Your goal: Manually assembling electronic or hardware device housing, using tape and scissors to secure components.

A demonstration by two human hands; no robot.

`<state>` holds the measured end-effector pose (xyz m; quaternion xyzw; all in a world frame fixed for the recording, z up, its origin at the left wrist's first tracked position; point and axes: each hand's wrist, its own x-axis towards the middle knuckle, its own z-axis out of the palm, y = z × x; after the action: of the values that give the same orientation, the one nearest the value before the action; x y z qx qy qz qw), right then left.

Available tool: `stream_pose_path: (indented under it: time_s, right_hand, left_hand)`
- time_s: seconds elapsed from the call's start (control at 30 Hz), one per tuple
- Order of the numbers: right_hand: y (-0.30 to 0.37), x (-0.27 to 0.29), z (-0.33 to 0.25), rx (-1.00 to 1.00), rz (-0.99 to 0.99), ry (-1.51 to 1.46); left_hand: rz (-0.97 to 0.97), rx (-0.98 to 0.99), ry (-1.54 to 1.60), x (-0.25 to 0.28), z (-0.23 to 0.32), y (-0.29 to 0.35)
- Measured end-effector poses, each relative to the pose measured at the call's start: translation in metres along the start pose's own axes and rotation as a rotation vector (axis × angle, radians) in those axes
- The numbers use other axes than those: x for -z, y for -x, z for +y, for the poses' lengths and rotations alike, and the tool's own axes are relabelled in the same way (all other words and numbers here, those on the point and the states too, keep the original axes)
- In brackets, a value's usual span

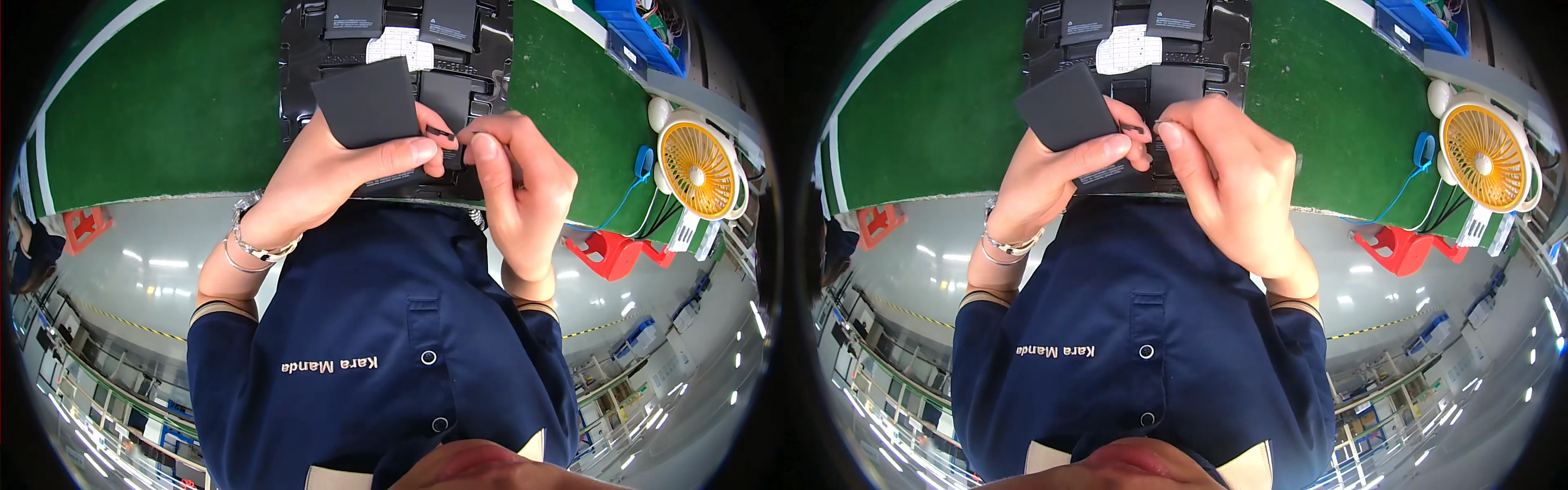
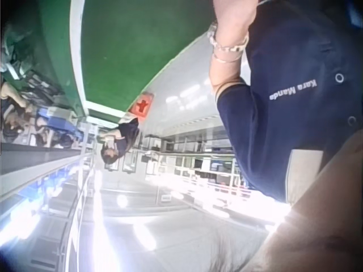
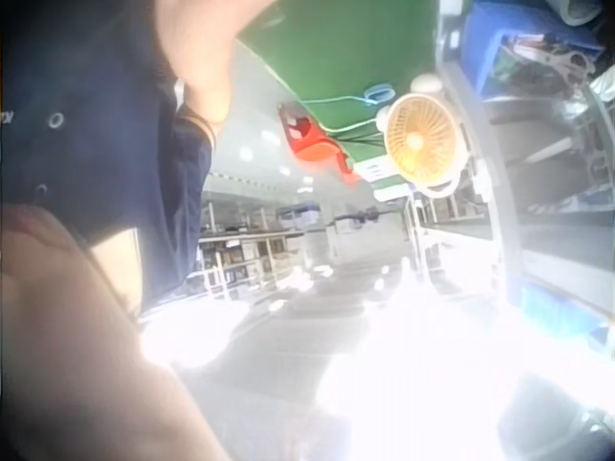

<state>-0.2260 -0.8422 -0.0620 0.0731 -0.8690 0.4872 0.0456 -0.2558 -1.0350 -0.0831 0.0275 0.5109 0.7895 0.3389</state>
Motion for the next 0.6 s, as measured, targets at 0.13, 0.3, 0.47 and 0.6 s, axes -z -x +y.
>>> stream_pose_path:
  time_s: [0.13, 0.3, 0.47, 0.6]
  right_hand:
    - [0.0015, -0.001, -0.0027, 0.067, 0.015, 0.082]
    - [-0.0019, -0.0065, -0.002, 0.185, 0.039, 0.16]
    - [-0.0015, -0.0073, -0.0043, 0.174, 0.059, 0.209]
    - [-0.0022, -0.0079, -0.0034, 0.179, 0.062, 0.22]
  left_hand:
    - [0.051, -0.032, -0.061, -0.001, 0.0028, -0.0024]
    - [0.087, -0.103, -0.15, -0.0041, 0.0046, -0.0057]
    - [0.103, -0.159, -0.238, -0.0038, 0.0039, -0.0064]
    - [0.103, -0.126, -0.254, -0.005, 0.0079, -0.0046]
